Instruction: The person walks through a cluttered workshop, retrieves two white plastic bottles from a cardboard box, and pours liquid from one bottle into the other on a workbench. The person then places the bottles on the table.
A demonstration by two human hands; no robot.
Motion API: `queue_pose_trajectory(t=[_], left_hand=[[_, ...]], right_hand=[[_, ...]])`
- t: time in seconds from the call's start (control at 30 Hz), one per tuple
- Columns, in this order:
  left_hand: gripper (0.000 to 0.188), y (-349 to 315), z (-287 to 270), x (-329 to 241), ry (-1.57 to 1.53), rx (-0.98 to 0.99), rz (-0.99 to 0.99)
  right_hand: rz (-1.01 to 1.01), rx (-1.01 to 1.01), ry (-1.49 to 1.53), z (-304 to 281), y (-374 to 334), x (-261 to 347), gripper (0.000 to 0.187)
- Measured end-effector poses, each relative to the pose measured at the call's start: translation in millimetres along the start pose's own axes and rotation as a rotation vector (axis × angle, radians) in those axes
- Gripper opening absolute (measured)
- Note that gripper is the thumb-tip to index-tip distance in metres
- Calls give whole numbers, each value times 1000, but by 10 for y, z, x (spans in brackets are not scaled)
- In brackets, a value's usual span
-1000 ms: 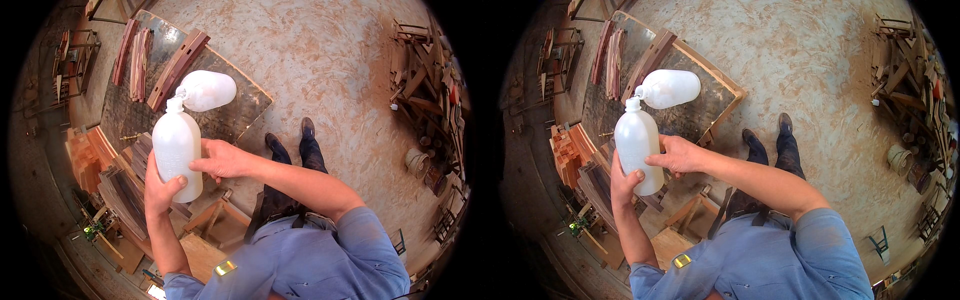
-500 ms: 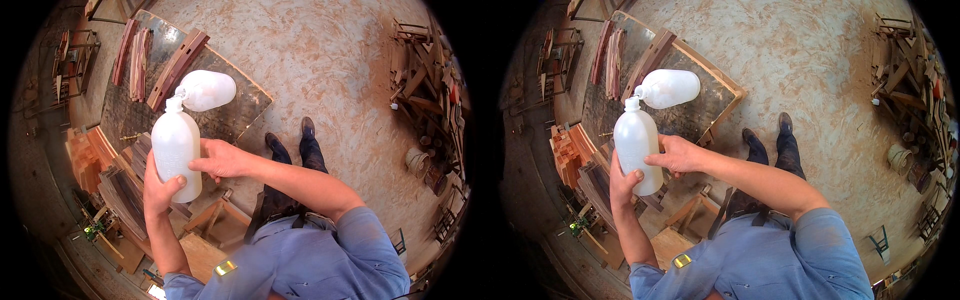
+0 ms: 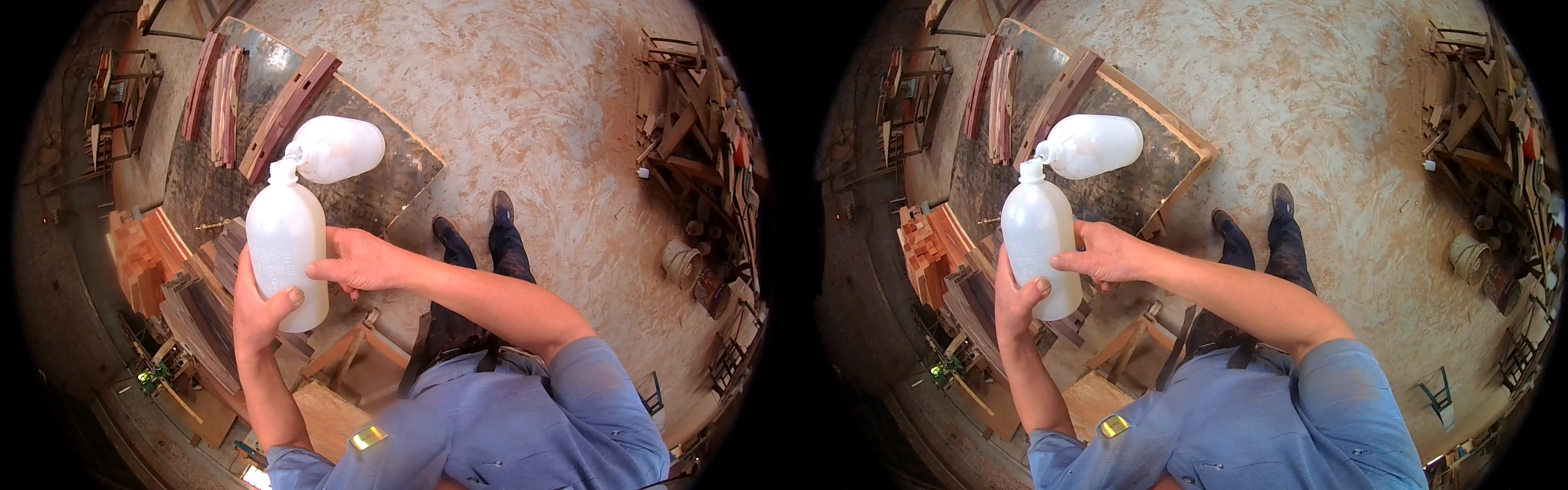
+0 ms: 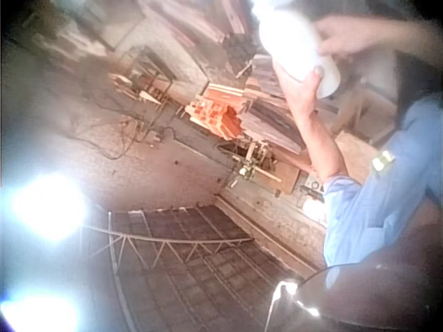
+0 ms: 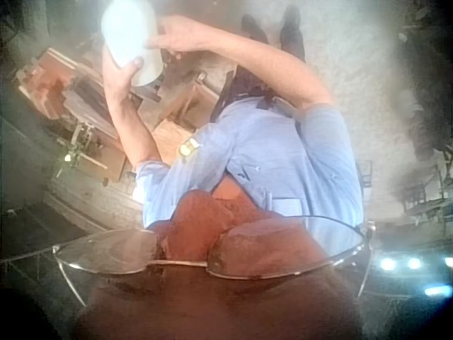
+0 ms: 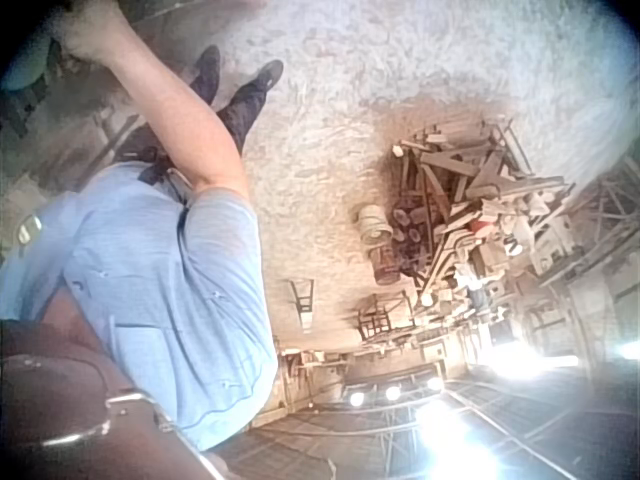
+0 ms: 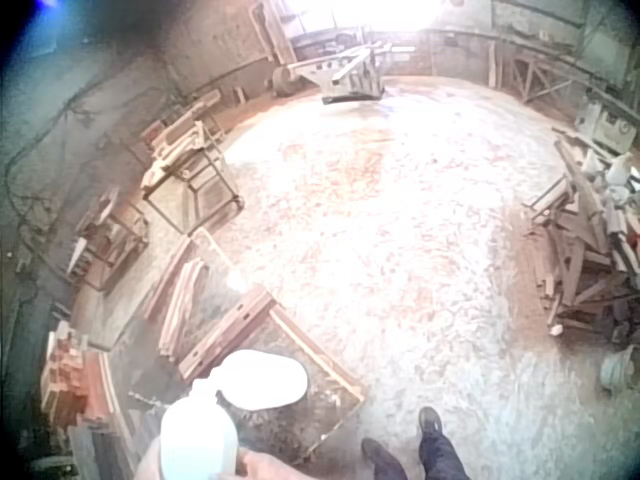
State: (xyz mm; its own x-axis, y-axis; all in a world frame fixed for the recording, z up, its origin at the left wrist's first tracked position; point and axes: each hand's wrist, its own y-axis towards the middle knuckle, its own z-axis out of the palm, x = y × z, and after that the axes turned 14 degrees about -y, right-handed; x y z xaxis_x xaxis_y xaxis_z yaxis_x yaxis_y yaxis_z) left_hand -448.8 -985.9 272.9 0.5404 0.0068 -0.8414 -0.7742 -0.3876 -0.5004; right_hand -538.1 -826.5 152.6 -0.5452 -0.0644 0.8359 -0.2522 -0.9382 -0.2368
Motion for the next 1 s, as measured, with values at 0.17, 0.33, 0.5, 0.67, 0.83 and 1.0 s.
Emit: queue_pose_trajectory(t=[0.17, 0.33, 0.5, 0.67, 0.83, 1.0], left_hand=[[108, 0, 0, -4, 0, 0, -4], [109, -1, -5, -28, -1, 5, -6], [109, 1, -1, -56, 9, 0, -3], [109, 0, 0, -76, 20, 3, -1], [108, 15, -5, -77, 11, 17, 2], [109, 12, -6, -74, 26, 8, -3]], right_hand=[[2, -3, -9, 7, 13, -8, 64], [5, -3, -6, 4, 10, 12, 65], [6, 4, -13, 3, 16, 27, 65], [-7, 10, -9, 0, 24, 15, 66], [-16, 11, -7, -3, 35, -6, 67], [1, 9, -10, 4, 43, -28, 67]])
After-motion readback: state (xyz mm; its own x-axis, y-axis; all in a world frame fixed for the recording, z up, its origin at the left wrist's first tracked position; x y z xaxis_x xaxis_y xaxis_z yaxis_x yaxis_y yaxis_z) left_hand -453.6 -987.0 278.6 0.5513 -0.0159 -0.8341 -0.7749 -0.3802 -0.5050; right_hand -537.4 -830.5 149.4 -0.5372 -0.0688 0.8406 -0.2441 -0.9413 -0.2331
